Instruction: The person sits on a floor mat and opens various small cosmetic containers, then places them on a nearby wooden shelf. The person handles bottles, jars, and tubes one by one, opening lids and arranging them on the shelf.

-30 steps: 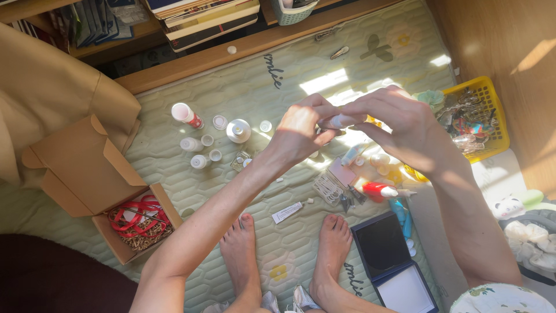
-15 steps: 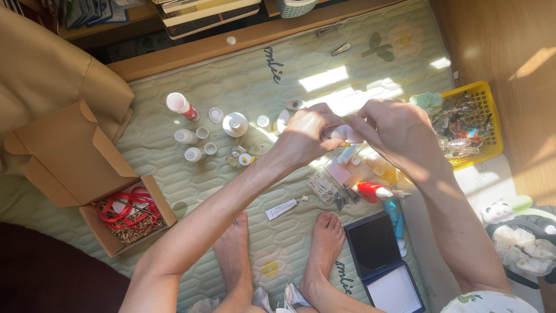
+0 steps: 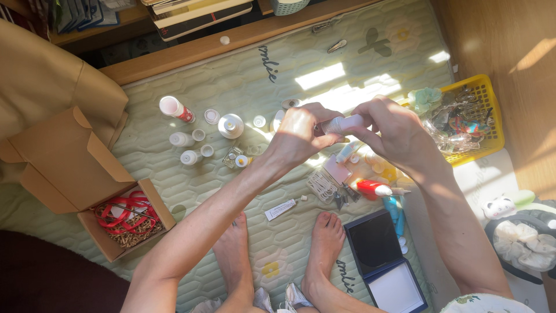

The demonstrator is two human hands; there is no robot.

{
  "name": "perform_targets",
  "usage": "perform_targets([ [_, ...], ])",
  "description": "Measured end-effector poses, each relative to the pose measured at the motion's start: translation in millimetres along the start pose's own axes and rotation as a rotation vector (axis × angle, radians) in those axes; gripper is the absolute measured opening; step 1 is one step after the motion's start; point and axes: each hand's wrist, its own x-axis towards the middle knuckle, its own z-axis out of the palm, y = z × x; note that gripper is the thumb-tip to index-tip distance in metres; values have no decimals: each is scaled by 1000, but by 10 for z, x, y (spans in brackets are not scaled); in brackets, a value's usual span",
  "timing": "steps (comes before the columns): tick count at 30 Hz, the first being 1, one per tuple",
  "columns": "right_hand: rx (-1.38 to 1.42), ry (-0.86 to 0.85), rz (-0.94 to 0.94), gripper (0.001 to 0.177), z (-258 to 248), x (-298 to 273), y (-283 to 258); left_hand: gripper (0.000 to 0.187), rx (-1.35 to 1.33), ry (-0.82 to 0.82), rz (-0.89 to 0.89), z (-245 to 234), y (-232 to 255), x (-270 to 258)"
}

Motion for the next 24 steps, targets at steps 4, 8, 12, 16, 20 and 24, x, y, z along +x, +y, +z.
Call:
perform_targets([
  [4, -62, 80, 65, 26, 129, 26, 100, 37, 54, 38, 3, 25, 50, 6],
  [8, -12, 117, 183, 27, 262, -27, 135, 36, 52, 84, 24, 58, 36, -25],
  [12, 62, 182, 93, 20, 213, 54, 136, 33, -70, 174, -2, 78, 82, 17],
  [16, 174, 97, 227, 38, 73, 157, 112, 44, -238, 217, -66, 170, 156, 138],
  [20, 268, 149, 334, 42, -188, 414, 322, 67, -287, 251, -127, 186, 112, 291],
  [24, 402, 454, 340, 38, -818, 925, 793, 56, -298, 238, -206, 139, -21, 268],
])
